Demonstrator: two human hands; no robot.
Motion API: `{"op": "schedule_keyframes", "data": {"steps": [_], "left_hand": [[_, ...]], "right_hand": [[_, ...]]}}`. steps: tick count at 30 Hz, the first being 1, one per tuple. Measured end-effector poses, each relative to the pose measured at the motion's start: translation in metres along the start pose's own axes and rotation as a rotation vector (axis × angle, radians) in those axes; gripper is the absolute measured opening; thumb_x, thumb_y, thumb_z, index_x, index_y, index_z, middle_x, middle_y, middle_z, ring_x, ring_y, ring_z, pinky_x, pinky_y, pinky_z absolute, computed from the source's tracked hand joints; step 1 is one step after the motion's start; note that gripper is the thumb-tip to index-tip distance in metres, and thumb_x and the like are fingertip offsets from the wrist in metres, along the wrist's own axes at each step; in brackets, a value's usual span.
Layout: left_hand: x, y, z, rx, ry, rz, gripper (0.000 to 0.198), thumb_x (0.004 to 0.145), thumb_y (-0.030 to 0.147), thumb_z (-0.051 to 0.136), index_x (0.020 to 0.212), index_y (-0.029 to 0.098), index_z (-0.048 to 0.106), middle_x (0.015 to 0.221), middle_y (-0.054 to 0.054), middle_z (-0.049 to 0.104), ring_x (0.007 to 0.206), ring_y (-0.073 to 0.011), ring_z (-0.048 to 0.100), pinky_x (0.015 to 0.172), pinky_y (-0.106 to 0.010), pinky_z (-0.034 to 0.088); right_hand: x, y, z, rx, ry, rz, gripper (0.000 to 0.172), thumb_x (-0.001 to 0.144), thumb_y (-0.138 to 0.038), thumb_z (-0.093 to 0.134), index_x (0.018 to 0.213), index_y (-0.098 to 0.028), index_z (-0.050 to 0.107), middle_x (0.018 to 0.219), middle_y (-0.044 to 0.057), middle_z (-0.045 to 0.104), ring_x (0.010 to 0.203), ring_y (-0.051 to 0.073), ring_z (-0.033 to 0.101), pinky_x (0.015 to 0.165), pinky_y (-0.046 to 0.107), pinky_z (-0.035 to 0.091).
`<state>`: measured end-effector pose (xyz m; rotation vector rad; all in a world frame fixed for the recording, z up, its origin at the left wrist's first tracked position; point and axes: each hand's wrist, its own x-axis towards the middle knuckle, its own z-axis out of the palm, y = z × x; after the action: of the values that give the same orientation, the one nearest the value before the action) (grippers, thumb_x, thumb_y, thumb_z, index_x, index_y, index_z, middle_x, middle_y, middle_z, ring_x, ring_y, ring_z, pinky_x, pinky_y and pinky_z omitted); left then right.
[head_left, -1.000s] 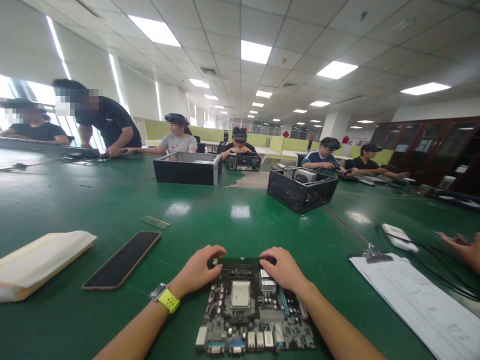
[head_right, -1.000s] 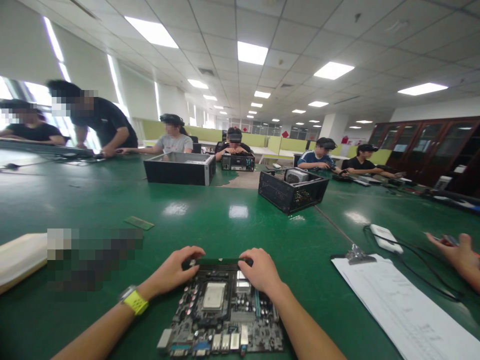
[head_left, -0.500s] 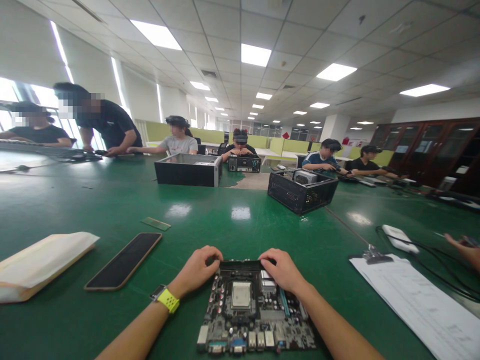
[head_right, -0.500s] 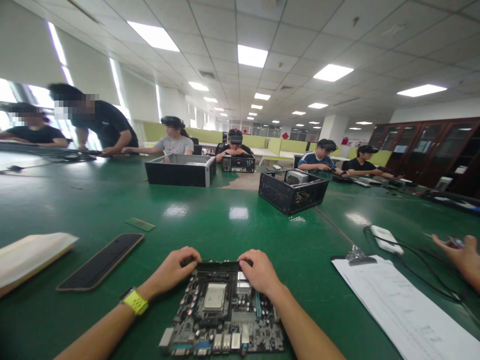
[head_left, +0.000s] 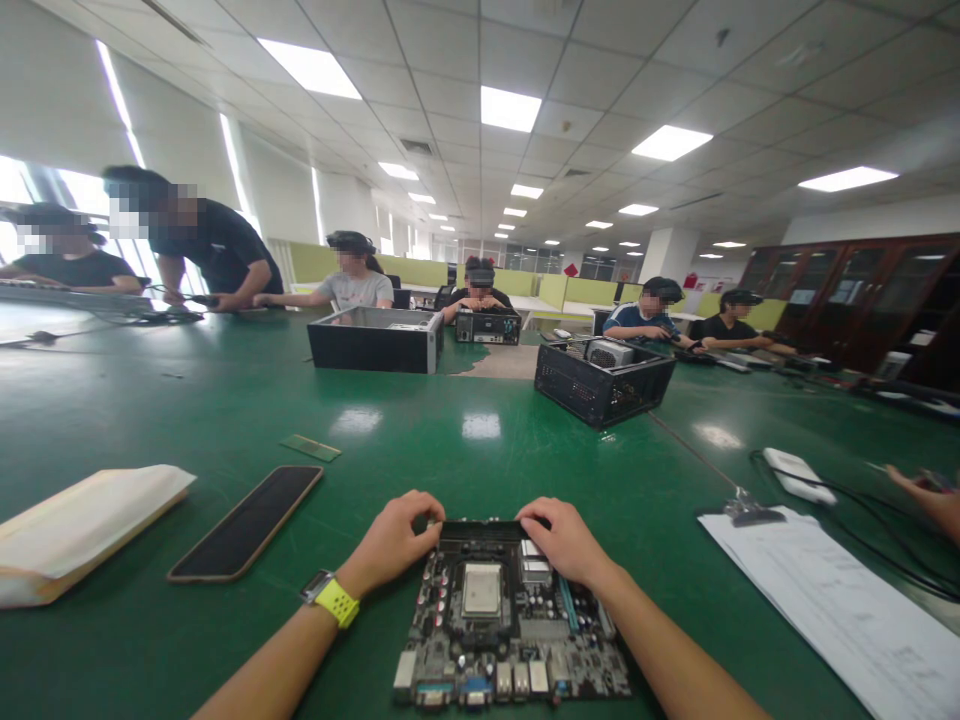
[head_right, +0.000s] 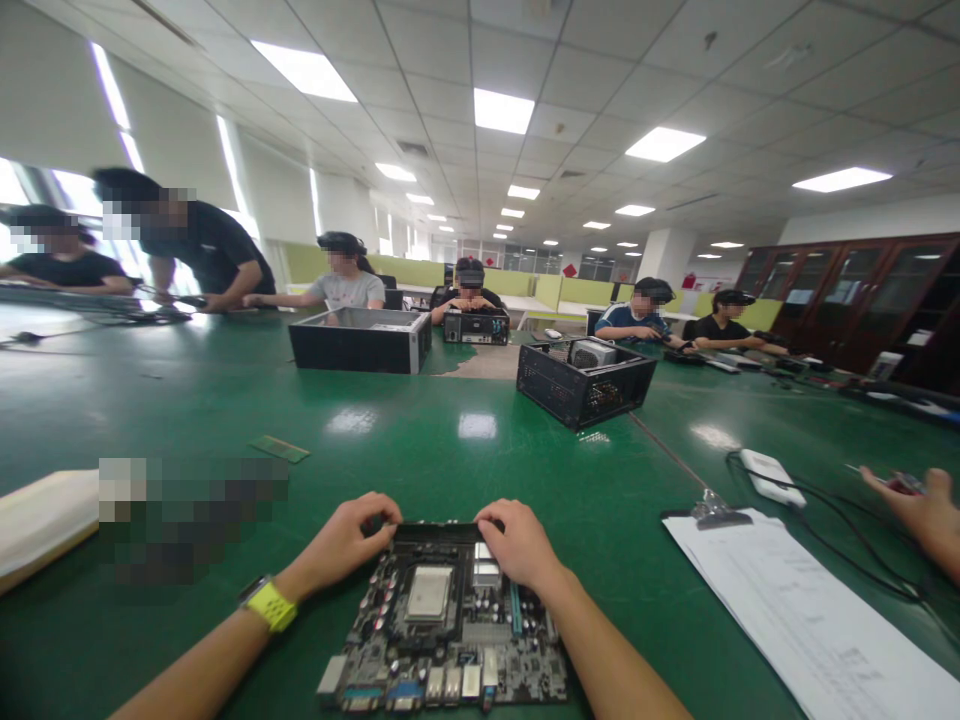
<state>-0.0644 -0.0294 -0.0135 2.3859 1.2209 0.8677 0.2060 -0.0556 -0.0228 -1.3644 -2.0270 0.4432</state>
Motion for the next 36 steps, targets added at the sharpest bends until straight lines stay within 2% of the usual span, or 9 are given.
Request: {"op": "schedule_keyframes", "data": {"steps": [18, 31, 36], "left_hand": [[-0.0003, -0.0036, 0.0005, 0.019, 0.0, -0.02, 0.013, 0.074, 0.02, 0.051, 0.076, 0.018, 0.064, 0.077, -0.001, 0.063, 0.075, -0.0161, 0.056, 0.069, -0.026, 0.041], [0.0019, -0.0034, -0.0015, -0.037, 0.02, -0.058, 0.025, 0.083, 0.03, 0.046, 0.073, 0.017, 0.065, 0.077, -0.002, 0.066, 0.076, -0.0168, 0.059, 0.072, -0.027, 0.043], [0.0017, -0.0036, -0.0012, -0.026, 0.026, -0.061, 0.026, 0.083, 0.032, 0.046, 0.075, 0.018, 0.066, 0.077, -0.002, 0.066, 0.075, -0.0169, 0.059, 0.072, -0.027, 0.043]], "right_hand": [[-0.0004, 0.0026, 0.0035, -0.026, 0.002, -0.001, 0.022, 0.085, -0.026, 0.048, 0.087, -0.022, 0.07, 0.088, 0.001, 0.069, 0.085, 0.016, 0.058, 0.081, 0.028, 0.039], [-0.0005, 0.0011, 0.0033, 0.003, 0.009, 0.008, 0.02, 0.083, -0.026, 0.05, 0.085, -0.021, 0.07, 0.085, 0.001, 0.069, 0.081, 0.016, 0.059, 0.078, 0.028, 0.041], [0.0006, -0.0025, -0.0025, -0.019, 0.019, 0.053, 0.021, 0.082, -0.03, 0.053, 0.093, -0.021, 0.069, 0.094, 0.003, 0.069, 0.088, 0.018, 0.059, 0.083, 0.03, 0.042]]}}
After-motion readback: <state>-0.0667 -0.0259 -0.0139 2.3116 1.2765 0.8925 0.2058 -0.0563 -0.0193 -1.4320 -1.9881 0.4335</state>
